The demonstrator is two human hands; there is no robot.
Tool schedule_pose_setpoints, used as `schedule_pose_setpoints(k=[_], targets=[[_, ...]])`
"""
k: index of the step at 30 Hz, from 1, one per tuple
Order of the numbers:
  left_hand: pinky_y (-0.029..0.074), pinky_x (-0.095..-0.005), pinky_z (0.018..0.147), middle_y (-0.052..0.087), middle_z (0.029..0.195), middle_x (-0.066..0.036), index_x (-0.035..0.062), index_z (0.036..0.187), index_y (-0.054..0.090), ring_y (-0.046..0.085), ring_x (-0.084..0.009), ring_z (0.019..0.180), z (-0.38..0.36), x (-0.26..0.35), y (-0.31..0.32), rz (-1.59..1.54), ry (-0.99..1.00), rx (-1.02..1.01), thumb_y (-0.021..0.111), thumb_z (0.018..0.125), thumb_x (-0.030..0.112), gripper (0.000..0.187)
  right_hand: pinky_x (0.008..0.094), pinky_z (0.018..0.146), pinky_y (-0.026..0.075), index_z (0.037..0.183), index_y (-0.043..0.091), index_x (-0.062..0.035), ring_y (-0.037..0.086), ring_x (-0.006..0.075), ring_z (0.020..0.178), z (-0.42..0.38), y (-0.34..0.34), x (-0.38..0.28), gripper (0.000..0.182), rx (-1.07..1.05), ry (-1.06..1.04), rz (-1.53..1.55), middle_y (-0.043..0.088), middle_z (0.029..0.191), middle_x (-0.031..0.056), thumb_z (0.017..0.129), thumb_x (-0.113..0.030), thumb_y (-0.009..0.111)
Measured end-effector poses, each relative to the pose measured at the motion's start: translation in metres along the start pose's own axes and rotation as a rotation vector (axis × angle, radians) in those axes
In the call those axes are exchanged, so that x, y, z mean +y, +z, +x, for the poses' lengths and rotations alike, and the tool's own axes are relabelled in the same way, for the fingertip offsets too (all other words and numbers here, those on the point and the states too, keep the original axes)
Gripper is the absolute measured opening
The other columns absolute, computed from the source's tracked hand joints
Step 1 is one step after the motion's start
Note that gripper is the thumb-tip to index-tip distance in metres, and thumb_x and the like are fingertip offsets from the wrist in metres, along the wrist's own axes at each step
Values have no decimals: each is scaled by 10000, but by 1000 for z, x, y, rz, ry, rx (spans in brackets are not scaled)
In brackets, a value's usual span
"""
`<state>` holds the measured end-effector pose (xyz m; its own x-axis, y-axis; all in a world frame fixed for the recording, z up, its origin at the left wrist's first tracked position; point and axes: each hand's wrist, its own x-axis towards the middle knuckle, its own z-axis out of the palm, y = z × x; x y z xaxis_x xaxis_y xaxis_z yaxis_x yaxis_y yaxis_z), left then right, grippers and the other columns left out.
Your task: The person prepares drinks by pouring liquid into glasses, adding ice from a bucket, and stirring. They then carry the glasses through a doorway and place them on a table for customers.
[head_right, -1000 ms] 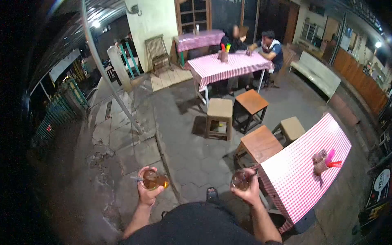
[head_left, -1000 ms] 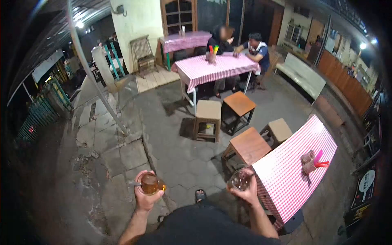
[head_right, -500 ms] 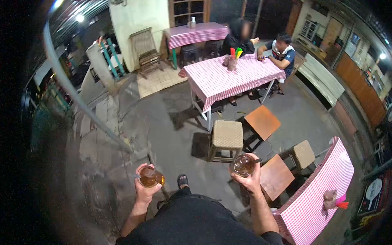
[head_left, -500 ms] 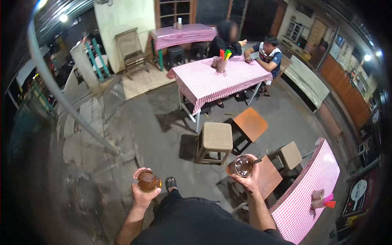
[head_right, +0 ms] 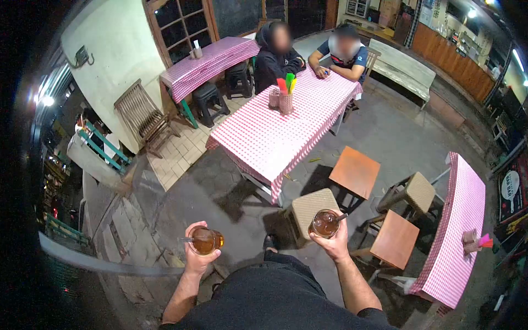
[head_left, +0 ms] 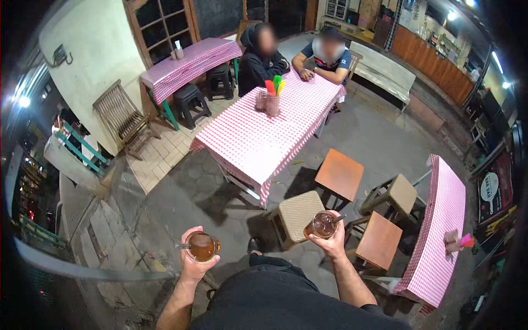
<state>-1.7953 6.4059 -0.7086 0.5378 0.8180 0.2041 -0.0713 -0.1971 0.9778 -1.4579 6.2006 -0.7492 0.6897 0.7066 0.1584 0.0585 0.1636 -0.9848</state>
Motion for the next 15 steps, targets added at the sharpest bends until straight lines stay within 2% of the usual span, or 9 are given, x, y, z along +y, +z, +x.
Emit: schedule_pose_setpoints(k=[1,4,5,6,8,12,14,15], targets=[[474,-365,1040,501,1310,-82,73,1371,420,528,-189,1190,17,-7,-1,-53,-45,27,871,649,5,854,364,986,500,1282,443,-64,578,187,1127,19,12,8,799,33,-6,65,571,1187,72,635,-112,909],[473,-356,1029,508,1262,-75,71,1371,415,535,-186,1167,73,-24,-14,-78,-132,35,882,650,23,861,375,997,495,1302,431,-61,579,197,1129,72,34,35,811,122,-104,-237,553,1219,85,650,-122,909],[473,-353,1022,511,1243,-73,70,1371,412,538,-185,1156,88,-28,-19,-90,-158,52,885,652,30,862,383,1005,491,1308,425,-58,579,200,1126,89,52,23,802,143,23,-25,543,1223,88,664,-106,899],[473,-353,1022,511,1243,-73,70,1371,412,538,-185,1156,104,-31,-23,-96,-176,42,885,652,30,862,379,1002,495,1318,411,-57,581,198,1125,108,58,25,799,146,-69,-94,543,1211,86,676,-78,885],[474,-347,1007,518,1233,-76,69,1369,413,546,-182,1143,136,-42,-31,12,-154,-26,881,652,16,858,365,985,506,1329,398,-57,581,192,1127,138,72,23,801,175,-7,15,542,1205,82,685,-58,874],[474,-341,999,526,1218,-65,58,1348,441,555,-181,1127,210,-69,-35,37,-184,-143,899,627,47,854,360,957,526,1340,395,-58,591,191,1114,188,85,44,801,255,-59,-42,548,1215,88,693,-42,866],[471,-342,1003,520,1225,-67,57,1337,459,547,-189,1138,248,-81,-33,-43,-191,-192,905,615,56,849,363,954,530,1336,405,-49,599,197,1102,205,97,34,797,308,-81,-73,555,1214,91,689,-39,869],[470,-346,1007,507,1231,-74,57,1330,469,541,-193,1145,265,-97,-35,24,-141,-253,909,611,56,843,364,955,532,1330,412,-46,602,199,1098,209,100,32,791,338,-22,-94,559,1208,90,685,-38,871]])
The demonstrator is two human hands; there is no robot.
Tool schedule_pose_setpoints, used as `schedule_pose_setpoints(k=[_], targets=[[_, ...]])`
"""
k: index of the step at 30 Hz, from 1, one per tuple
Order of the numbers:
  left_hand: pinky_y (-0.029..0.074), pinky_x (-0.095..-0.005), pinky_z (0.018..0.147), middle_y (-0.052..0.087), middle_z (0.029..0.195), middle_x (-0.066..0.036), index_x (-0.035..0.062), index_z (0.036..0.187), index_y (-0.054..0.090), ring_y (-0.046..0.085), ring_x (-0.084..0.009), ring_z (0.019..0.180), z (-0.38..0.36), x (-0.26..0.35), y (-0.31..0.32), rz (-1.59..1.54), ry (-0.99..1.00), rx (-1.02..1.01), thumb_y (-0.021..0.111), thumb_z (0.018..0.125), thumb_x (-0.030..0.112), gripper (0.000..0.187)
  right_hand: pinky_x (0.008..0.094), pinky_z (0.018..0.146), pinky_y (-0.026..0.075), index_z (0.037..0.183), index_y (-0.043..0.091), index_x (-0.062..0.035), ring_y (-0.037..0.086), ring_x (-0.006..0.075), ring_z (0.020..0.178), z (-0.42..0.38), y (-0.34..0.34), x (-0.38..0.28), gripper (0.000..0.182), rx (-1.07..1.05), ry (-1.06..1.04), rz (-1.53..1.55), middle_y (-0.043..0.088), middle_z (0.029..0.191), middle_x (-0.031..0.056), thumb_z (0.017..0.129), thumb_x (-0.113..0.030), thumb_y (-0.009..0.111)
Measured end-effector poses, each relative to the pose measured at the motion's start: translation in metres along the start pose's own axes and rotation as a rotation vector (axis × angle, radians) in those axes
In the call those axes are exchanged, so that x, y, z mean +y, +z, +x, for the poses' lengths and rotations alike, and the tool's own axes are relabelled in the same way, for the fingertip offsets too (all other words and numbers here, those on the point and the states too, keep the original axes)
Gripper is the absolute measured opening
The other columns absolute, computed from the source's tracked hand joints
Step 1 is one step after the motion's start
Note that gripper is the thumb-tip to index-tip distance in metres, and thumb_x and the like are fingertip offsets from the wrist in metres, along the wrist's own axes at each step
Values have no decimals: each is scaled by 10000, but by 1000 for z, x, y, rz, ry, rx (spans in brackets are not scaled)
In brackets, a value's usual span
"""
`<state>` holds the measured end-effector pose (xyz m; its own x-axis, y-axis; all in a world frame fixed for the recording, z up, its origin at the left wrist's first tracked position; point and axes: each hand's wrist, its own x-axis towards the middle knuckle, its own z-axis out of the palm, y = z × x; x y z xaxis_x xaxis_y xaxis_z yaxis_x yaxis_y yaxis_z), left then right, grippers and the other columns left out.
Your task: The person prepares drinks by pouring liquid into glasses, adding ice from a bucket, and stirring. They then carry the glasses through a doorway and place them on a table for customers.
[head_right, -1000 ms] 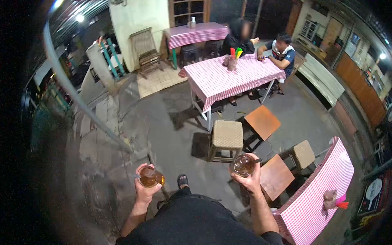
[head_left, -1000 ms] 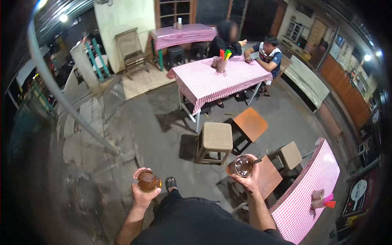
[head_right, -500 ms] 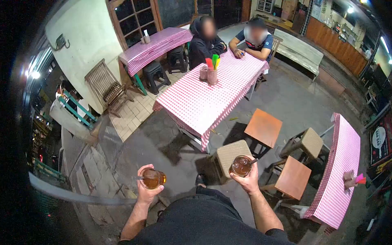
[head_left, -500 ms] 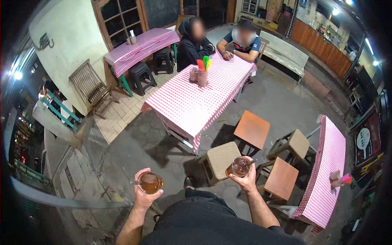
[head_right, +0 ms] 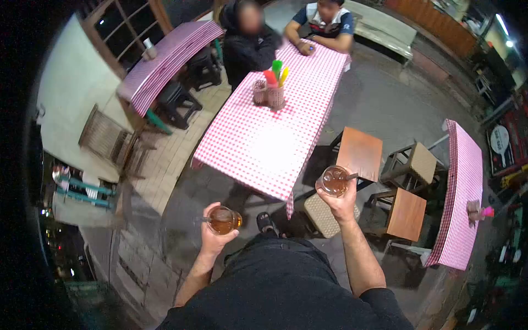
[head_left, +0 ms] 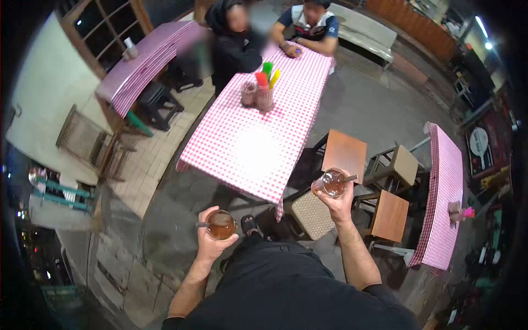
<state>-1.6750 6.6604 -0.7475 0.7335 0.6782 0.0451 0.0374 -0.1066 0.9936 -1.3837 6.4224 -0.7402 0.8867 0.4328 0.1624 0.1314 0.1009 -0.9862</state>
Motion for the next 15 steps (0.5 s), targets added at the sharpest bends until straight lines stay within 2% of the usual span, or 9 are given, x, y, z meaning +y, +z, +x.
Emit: schedule_pose_setpoints(k=[1,3,5,6,9,11,13,14,15], targets=[[469,-351,1011,494,1237,-80,57,1323,479,535,-197,1153,20,-13,-1,69,60,-44,913,607,57,837,365,955,533,1323,419,-42,605,201,1094,9,3,-1,786,20,39,-31,563,1203,90,681,-36,872],[460,-376,1018,457,1237,-88,49,1309,498,530,-227,1161,55,-24,4,-83,16,-119,937,589,112,845,363,950,537,1315,431,-45,609,203,1085,20,11,1,789,59,-5,66,567,1186,86,664,-37,878],[457,-383,1015,460,1241,-93,46,1312,497,528,-231,1164,86,-25,14,-74,17,-171,933,595,120,842,358,938,539,1305,430,-44,609,199,1084,32,12,4,748,70,-61,-3,566,1179,84,687,-4,849],[455,-383,1014,466,1239,-106,41,1305,503,533,-236,1157,100,-27,14,143,150,-199,927,606,120,821,358,938,539,1305,430,-44,609,199,1084,38,11,10,748,89,-54,-7,566,1179,84,687,-4,849],[453,-375,1014,485,1220,-107,34,1292,513,545,-240,1137,132,-41,31,-31,42,-255,928,603,126,809,353,919,548,1298,422,-38,628,196,1047,50,17,8,711,146,-10,-62,582,1146,87,711,27,819],[459,-374,1009,491,1212,-103,40,1296,515,546,-231,1133,149,-50,45,-41,69,-268,931,605,136,812,351,900,556,1310,413,-32,648,194,997,67,22,9,716,119,-11,7,600,1113,92,721,34,815],[469,-379,999,495,1209,-105,42,1300,516,554,-230,1126,168,-55,63,37,81,-269,935,610,149,814,348,885,562,1318,412,-35,658,193,967,90,16,35,740,116,-21,60,611,1103,98,712,28,832],[479,-378,991,499,1206,-103,38,1301,514,560,-225,1123,178,-61,71,117,171,-263,940,611,158,820,344,882,563,1321,413,-37,657,190,969,105,8,58,749,71,7,73,612,1107,98,706,32,835],[479,-378,991,499,1206,-103,38,1301,514,560,-225,1123,187,-68,80,117,179,-260,940,611,158,820,341,879,563,1324,413,-40,657,188,970,121,2,71,759,25,36,87,613,1111,97,701,36,839]])
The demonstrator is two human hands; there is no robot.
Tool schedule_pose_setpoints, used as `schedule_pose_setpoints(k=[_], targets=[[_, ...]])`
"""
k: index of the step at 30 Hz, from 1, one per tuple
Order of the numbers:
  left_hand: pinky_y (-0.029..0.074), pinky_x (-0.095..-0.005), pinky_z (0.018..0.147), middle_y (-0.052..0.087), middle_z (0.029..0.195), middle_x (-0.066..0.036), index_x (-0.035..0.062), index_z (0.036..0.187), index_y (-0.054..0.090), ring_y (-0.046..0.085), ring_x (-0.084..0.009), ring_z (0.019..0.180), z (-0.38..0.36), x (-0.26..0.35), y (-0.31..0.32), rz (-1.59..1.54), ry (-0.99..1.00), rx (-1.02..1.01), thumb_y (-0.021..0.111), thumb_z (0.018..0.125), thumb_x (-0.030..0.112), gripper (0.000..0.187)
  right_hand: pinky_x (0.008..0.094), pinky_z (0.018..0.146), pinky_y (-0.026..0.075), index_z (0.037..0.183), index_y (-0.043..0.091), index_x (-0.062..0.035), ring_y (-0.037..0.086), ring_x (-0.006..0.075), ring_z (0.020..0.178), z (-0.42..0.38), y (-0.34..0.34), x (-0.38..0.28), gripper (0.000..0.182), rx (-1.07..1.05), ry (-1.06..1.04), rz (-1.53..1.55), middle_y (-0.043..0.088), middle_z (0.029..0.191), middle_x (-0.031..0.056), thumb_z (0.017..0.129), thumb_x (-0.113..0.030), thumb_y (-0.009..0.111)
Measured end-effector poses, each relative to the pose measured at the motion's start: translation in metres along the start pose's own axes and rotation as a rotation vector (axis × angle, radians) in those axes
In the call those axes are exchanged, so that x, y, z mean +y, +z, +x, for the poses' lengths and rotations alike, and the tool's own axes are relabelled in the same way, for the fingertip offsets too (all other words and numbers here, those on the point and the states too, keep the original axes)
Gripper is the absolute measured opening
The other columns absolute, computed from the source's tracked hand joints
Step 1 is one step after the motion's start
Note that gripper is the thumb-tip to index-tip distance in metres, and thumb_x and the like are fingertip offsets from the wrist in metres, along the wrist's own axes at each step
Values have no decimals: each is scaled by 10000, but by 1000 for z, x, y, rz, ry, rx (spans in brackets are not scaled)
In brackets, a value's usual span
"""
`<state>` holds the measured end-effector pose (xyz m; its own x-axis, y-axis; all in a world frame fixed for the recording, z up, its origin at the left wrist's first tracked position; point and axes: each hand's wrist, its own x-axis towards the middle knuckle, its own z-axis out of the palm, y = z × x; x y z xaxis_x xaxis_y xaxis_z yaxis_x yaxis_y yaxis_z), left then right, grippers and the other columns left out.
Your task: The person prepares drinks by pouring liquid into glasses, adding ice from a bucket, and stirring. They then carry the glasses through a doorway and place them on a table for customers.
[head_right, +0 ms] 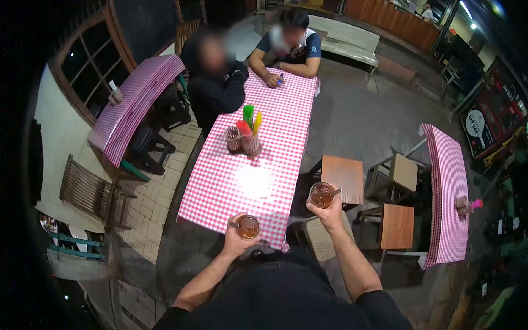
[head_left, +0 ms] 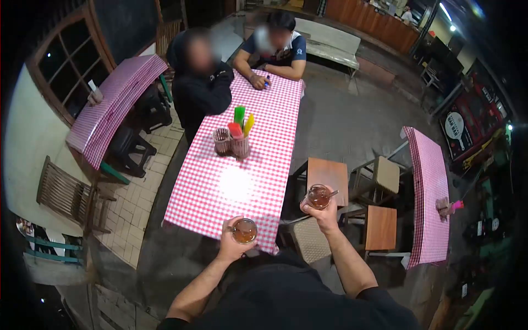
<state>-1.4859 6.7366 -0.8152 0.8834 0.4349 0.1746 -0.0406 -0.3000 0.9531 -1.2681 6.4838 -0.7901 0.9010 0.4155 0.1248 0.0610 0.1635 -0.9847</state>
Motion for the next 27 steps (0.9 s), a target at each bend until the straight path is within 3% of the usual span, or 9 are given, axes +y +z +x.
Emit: schedule_pose_setpoints(k=[2,5,8,12,14,16,18,21,27], targets=[[488,-377,983,503,1212,-106,34,1296,511,566,-224,1124,19,-15,20,-117,-118,-7,947,605,163,828,345,901,554,1326,412,-40,642,186,1018,32,4,9,784,18,10,-6,601,1145,94,683,28,856],[501,-398,964,561,1175,-136,38,1281,537,581,-257,1130,59,-22,51,-99,-145,23,944,603,186,804,341,963,516,1334,412,-43,592,189,1123,101,2,39,823,3,14,-50,562,1235,91,659,-13,883],[497,-412,964,576,1172,-153,41,1260,562,585,-292,1124,106,-46,86,-11,-201,61,933,604,190,769,332,951,519,1339,418,-41,608,186,1091,178,13,68,822,-20,-10,48,578,1213,89,659,-23,880],[485,-429,974,586,1171,-169,45,1250,578,579,-334,1119,176,-54,123,167,-208,109,921,609,198,742,325,928,527,1329,439,-31,631,182,1044,293,17,149,832,-4,-90,-149,628,1165,98,636,-66,896],[477,-427,984,596,1174,-167,39,1249,581,574,-335,1132,212,-64,138,146,-215,138,917,610,185,737,328,930,527,1339,426,-29,626,186,1052,340,28,156,829,-19,-86,-249,617,1174,99,652,-73,888],[468,-426,995,599,1193,-169,29,1248,578,572,-332,1145,247,-74,146,171,-241,152,913,606,167,737,331,935,530,1347,406,-28,619,196,1078,383,42,174,830,-47,43,-80,593,1207,109,673,-78,888],[460,-424,1004,601,1205,-177,18,1253,572,569,-339,1159,279,-82,156,199,-198,204,906,606,151,740,330,931,530,1347,411,-22,620,195,1076,418,53,177,819,-41,92,-89,600,1197,110,681,-80,884],[487,-421,970,597,1180,-190,1,1279,534,601,-331,1118,323,-86,161,254,-194,177,926,614,220,802,332,915,535,1334,426,-3,648,217,1057,467,64,209,808,-12,-52,-159,627,1196,128,675,-97,884],[485,-403,995,601,1208,-164,-5,1315,503,602,-302,1139,374,-106,175,277,-175,217,917,627,170,822,335,914,541,1330,442,-8,669,216,1041,503,79,206,792,-7,18,-162,651,1172,126,680,-109,883]])
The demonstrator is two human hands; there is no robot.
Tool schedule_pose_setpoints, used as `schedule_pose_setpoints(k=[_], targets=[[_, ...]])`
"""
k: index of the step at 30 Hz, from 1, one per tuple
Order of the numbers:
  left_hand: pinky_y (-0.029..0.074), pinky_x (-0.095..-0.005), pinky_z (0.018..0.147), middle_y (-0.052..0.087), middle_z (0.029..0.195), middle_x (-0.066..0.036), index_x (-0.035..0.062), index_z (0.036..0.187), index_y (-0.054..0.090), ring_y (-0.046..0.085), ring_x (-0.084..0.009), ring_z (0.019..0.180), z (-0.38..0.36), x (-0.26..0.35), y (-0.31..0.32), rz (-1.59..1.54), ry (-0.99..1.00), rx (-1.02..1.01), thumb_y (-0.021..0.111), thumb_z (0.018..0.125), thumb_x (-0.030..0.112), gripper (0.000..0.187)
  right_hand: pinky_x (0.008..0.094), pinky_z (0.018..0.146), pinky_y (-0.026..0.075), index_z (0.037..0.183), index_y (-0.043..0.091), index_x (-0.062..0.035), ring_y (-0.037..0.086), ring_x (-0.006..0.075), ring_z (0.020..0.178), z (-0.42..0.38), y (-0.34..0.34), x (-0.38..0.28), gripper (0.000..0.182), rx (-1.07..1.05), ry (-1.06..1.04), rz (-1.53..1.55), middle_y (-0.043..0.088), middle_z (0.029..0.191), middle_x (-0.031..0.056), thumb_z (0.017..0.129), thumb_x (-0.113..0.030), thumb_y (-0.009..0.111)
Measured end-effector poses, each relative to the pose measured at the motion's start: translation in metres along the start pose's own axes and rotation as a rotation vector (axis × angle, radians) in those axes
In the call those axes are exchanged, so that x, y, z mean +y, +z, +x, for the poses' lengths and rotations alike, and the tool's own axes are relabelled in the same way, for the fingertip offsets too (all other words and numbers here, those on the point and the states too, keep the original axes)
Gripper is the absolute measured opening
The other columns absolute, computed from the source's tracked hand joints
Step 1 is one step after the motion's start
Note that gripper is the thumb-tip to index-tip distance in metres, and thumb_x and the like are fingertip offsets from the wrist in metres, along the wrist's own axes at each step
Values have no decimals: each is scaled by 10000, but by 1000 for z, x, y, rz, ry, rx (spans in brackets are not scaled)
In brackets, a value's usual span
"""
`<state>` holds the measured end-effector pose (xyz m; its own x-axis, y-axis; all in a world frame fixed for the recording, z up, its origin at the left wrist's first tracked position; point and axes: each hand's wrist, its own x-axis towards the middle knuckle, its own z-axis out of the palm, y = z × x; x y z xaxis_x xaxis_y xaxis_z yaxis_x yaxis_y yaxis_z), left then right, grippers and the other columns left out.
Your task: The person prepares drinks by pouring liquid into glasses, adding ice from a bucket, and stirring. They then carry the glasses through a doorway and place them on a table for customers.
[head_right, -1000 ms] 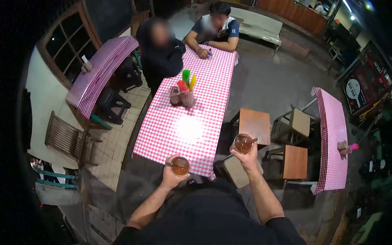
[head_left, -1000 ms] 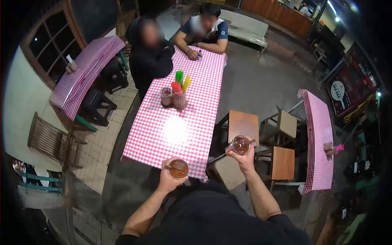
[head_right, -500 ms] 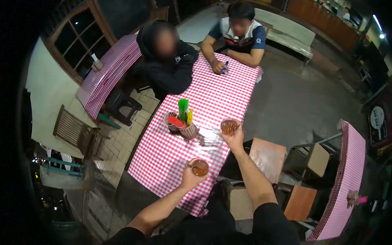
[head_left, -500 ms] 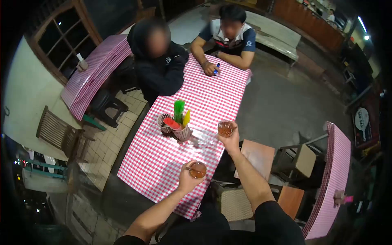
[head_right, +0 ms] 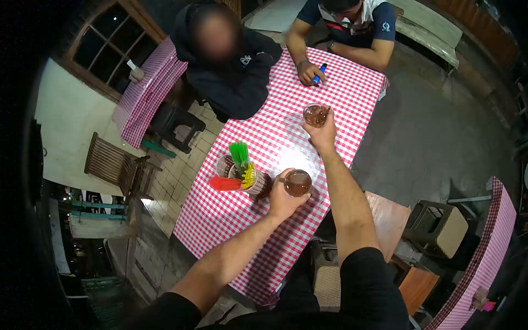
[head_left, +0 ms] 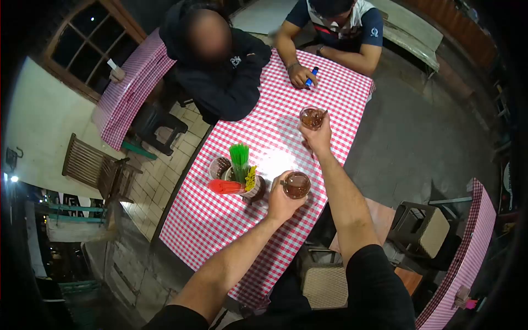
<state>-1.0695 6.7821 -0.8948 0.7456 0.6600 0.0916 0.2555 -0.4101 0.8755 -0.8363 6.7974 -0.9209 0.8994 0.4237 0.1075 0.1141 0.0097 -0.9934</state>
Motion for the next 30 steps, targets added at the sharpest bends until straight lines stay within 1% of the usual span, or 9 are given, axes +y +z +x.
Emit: schedule_pose_setpoints(k=[6,12,15,18,21,22,26,29,30], targets=[[502,-358,993,608,1228,-133,-3,1345,468,612,-224,1144,14,-20,19,-101,-55,6,912,646,128,838,359,888,544,1253,498,-58,685,218,1013,15,6,14,689,14,-94,-33,683,1092,119,685,-141,878],[505,-353,989,592,1264,-157,-40,1415,366,604,-219,1175,13,-15,13,-122,-104,-53,909,658,123,946,387,994,515,1472,317,-69,603,317,1192,1,-14,29,955,9,-17,-211,526,1389,239,712,-137,891],[452,-387,1061,439,1419,-246,-34,1517,210,510,-304,1288,-11,-28,4,-223,-278,-122,868,726,109,1039,413,997,507,1478,306,-60,553,300,1248,-59,-54,29,854,167,1,32,488,1394,258,798,-105,819],[430,-436,1106,428,1434,-251,2,1523,222,463,-341,1352,-81,-55,-23,-458,-258,-238,827,764,32,972,351,959,508,1432,359,-5,572,245,1180,-178,-108,31,663,309,47,195,553,1277,190,872,-42,713],[469,-416,1076,488,1379,-242,2,1481,317,527,-319,1295,-179,-67,-76,-391,-319,-341,797,809,20,826,306,737,546,1287,472,15,632,168,799,-348,-156,62,402,266,205,-111,654,955,89,926,-51,634],[507,-403,1024,562,1295,-223,-13,1428,377,593,-287,1206,-217,-77,-92,-398,-300,-350,803,804,28,756,287,718,525,1090,554,-19,635,137,812,-409,-154,23,181,205,308,-46,639,899,70,928,-69,618],[546,-295,846,653,1085,-114,-24,1274,525,651,-163,981,-332,-89,-142,-346,-329,-607,795,809,33,540,389,846,534,1164,638,-4,698,267,916,-664,-188,8,362,-656,731,-639,718,1036,127,924,-274,644],[536,-268,807,659,1023,-84,-32,1243,551,647,-136,937,-374,-105,-160,-391,-248,-959,795,816,40,497,399,906,526,1213,630,-15,692,277,1007,-827,-179,38,439,42,1109,-128,715,1095,136,926,-346,656],[535,-263,819,660,995,-60,-34,1218,575,643,-122,911,-385,-110,-165,-390,-265,-1067,802,817,48,468,396,952,519,1263,616,-46,676,293,1072,-859,-172,13,478,135,1165,-539,710,1140,144,927,-382,663]])
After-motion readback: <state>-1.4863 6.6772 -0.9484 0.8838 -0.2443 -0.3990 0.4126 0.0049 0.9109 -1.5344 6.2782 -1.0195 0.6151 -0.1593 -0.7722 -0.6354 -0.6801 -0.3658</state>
